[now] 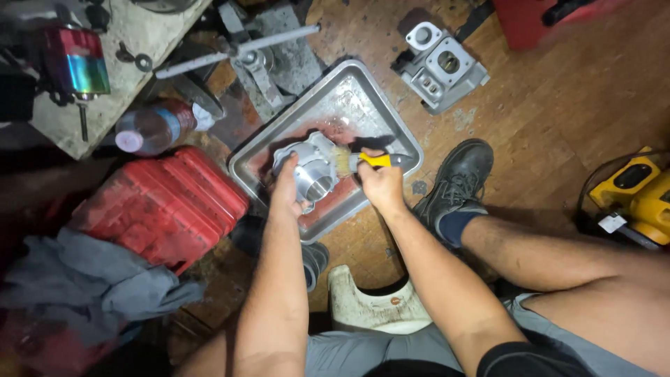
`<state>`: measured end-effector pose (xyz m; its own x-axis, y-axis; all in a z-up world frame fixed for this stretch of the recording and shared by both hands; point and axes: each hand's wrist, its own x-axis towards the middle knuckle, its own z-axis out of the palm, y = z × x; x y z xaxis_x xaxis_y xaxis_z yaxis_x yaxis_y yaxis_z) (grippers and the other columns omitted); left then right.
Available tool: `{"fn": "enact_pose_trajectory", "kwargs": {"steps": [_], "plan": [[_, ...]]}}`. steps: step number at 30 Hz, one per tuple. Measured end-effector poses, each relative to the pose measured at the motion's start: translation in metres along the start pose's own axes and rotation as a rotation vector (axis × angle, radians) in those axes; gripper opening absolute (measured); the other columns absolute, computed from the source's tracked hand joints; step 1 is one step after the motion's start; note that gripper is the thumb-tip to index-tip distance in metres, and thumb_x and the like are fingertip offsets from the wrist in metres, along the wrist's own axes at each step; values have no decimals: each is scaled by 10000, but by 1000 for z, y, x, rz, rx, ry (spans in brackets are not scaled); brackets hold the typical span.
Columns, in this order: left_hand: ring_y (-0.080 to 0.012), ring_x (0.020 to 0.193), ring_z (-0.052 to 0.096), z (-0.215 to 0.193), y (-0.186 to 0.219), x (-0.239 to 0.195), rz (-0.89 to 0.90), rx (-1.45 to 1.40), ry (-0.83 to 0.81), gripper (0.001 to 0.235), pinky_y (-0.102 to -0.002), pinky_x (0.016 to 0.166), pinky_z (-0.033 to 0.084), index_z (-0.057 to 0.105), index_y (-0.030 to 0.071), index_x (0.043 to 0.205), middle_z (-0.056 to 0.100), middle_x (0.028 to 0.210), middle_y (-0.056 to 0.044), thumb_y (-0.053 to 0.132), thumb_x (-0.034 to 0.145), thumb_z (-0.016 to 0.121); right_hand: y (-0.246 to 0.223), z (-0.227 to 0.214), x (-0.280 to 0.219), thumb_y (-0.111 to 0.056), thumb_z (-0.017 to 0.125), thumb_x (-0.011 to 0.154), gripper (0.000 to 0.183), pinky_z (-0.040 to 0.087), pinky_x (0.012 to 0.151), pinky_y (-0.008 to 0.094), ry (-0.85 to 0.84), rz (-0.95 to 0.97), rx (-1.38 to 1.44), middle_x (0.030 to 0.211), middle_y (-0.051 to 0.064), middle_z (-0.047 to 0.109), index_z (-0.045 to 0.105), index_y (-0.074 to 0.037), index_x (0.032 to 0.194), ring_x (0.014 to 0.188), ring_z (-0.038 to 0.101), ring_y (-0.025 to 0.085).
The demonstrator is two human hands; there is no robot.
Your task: Cleaning an engine piston using a brush and solvent in a metal tray
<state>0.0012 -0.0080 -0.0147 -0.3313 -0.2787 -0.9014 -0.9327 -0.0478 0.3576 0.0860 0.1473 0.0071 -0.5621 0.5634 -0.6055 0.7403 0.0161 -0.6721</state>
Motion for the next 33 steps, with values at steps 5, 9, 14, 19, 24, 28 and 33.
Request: {"fn": "enact_pose_trajectory", "kwargs": {"steps": [5,9,14,19,24,28,33], "plan": [[-410,1360,465,-5,35,-27,-220,-30,-206,865,-670,1069,329,460,135,1438,505,1462,-164,719,814,589,16,21,13,-213,781,852,323,568,963,407,-160,-162,164,1068,152,777,789,-184,1174,1078,726,305],[-402,1347,463,-25,27,5,-276,-28,-198,874,-658,1046,353,487,188,1405,521,1444,-138,743,745,629,55,-1,27,-148,763,864,275,588,898,381,3,-198,157,970,114,781,804,-154,1136,985,741,231],[-420,1254,511,-36,20,52,-307,13,-210,777,-715,963,404,554,242,1283,588,1299,-101,779,725,619,59,-42,-1,-151,752,816,277,579,866,410,15,-842,-711,964,75,720,780,-212,1086,968,707,299],[-409,1256,504,-35,25,42,-314,27,-199,779,-695,969,412,545,251,1282,582,1303,-97,800,732,589,102,21,17,-336,759,821,151,497,915,392,74,-1064,-785,1039,0,698,750,-269,956,1087,635,233],[-408,1236,511,-24,24,27,-314,21,-196,772,-701,977,421,560,247,1270,595,1280,-113,807,740,577,94,77,6,-367,780,821,180,521,790,349,58,-932,-491,914,-29,709,750,-229,932,901,682,199],[-463,1263,522,-16,23,8,-264,-26,-117,710,-743,967,421,594,243,1263,608,1307,-134,753,770,619,99,87,4,-324,791,795,168,571,772,352,100,-793,-506,847,-1,688,748,-205,905,899,703,206],[-476,1252,552,-8,24,0,-238,-63,-69,662,-768,926,449,611,238,1249,631,1302,-137,701,781,674,112,95,17,-330,771,759,147,591,752,350,141,-759,-536,797,-14,654,728,-222,849,871,704,189]]}}
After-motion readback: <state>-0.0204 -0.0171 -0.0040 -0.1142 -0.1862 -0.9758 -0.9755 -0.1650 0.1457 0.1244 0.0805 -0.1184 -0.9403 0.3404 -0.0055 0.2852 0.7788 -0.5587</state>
